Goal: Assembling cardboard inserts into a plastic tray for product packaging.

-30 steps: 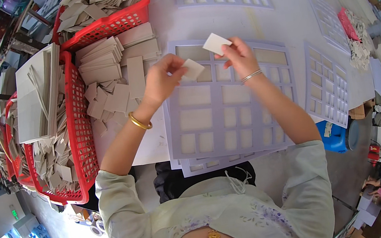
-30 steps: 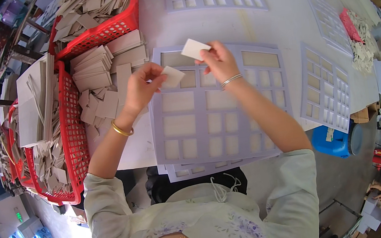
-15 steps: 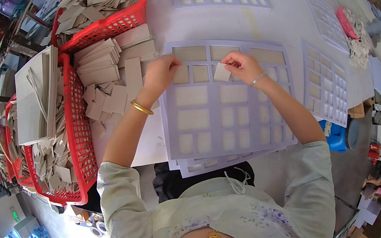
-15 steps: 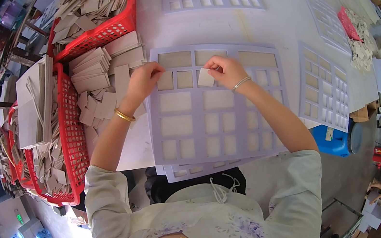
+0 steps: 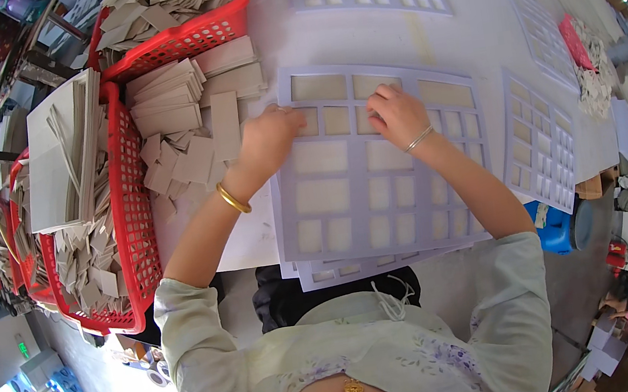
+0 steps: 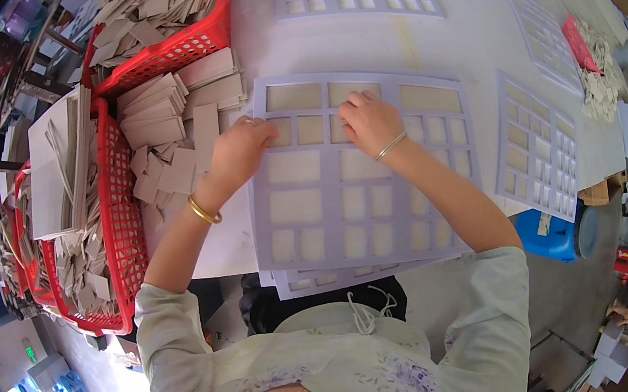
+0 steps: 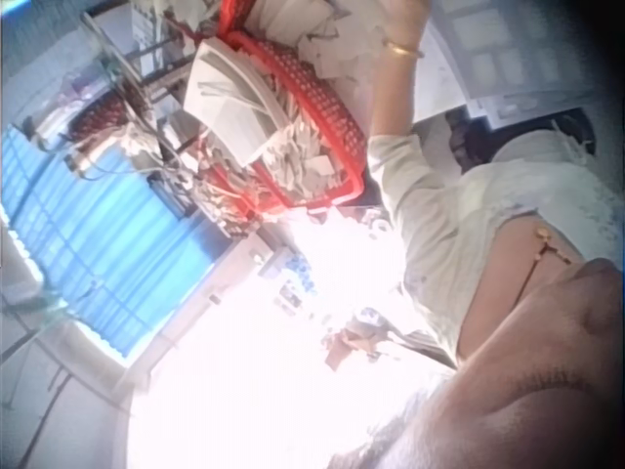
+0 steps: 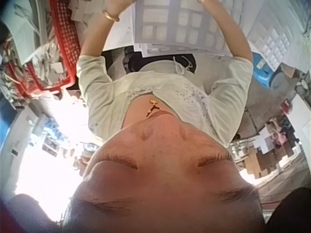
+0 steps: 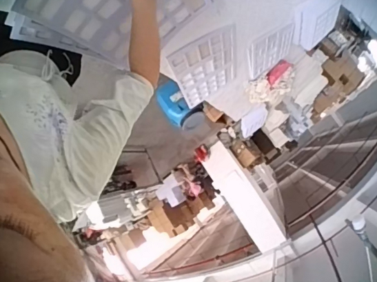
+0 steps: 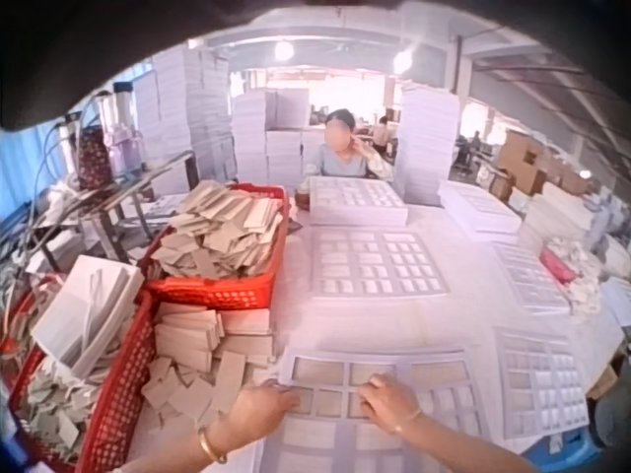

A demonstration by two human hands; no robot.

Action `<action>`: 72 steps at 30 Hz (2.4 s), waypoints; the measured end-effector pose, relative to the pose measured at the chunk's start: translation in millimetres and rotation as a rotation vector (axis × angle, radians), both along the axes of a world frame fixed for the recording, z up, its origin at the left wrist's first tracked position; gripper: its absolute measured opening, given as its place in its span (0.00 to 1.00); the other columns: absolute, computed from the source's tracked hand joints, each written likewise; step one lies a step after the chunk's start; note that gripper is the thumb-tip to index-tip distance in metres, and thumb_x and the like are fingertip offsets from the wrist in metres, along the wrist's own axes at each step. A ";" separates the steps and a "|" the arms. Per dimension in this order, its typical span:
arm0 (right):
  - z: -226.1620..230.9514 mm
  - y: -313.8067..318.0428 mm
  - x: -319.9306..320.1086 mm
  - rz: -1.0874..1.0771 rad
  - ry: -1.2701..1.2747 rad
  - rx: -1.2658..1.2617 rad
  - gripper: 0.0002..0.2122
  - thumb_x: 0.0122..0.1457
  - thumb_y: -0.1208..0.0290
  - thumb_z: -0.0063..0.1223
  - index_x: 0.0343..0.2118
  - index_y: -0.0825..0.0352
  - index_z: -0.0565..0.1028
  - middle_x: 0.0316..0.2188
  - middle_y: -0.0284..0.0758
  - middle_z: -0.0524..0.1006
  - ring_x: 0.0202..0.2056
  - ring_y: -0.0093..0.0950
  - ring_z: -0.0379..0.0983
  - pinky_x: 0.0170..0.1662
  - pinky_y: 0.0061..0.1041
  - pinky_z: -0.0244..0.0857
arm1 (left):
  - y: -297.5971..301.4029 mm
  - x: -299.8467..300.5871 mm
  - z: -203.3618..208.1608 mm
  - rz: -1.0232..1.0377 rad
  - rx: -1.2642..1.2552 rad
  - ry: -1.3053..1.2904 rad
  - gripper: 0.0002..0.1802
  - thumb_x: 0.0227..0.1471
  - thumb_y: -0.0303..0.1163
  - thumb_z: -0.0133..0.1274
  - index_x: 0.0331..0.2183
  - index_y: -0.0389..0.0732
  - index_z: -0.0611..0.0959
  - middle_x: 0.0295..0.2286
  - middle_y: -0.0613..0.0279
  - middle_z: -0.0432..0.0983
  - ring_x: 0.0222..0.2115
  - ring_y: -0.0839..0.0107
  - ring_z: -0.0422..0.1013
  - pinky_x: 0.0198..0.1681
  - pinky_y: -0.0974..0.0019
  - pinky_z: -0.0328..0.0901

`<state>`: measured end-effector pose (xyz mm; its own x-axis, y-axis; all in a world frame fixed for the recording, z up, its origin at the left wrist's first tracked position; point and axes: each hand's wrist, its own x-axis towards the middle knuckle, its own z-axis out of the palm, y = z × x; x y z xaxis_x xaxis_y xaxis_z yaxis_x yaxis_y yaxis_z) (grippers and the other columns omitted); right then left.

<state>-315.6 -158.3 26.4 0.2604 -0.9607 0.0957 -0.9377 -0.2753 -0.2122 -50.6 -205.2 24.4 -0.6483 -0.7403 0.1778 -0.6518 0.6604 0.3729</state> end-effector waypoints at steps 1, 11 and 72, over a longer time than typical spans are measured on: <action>-0.4 -0.3 2.6 0.091 -0.032 -0.118 0.06 0.47 0.75 0.56 0.29 0.60 0.74 0.34 0.29 0.72 0.38 0.30 0.70 0.34 0.32 0.66 | 1.0 2.9 2.0 0.004 -0.002 0.001 0.08 0.43 0.22 0.51 0.30 0.43 0.79 0.32 0.64 0.74 0.34 0.64 0.72 0.36 0.61 0.66; -1.2 -1.4 60.8 0.253 0.041 -0.041 0.11 0.43 0.78 0.54 0.32 0.60 0.77 0.38 0.26 0.76 0.45 0.27 0.67 0.47 0.32 0.60 | 62.4 62.7 48.3 -0.038 -0.166 0.114 0.14 0.40 0.20 0.52 0.34 0.42 0.79 0.38 0.63 0.74 0.43 0.61 0.68 0.46 0.60 0.61; 1.0 5.5 -61.0 -0.293 -0.582 0.367 0.06 0.55 0.75 0.52 0.34 0.63 0.77 0.25 0.29 0.76 0.26 0.16 0.71 0.25 0.19 0.67 | 192.1 78.8 1.1 0.243 0.244 0.334 0.31 0.31 0.26 0.67 0.42 0.38 0.74 0.43 0.53 0.70 0.45 0.53 0.65 0.48 0.56 0.62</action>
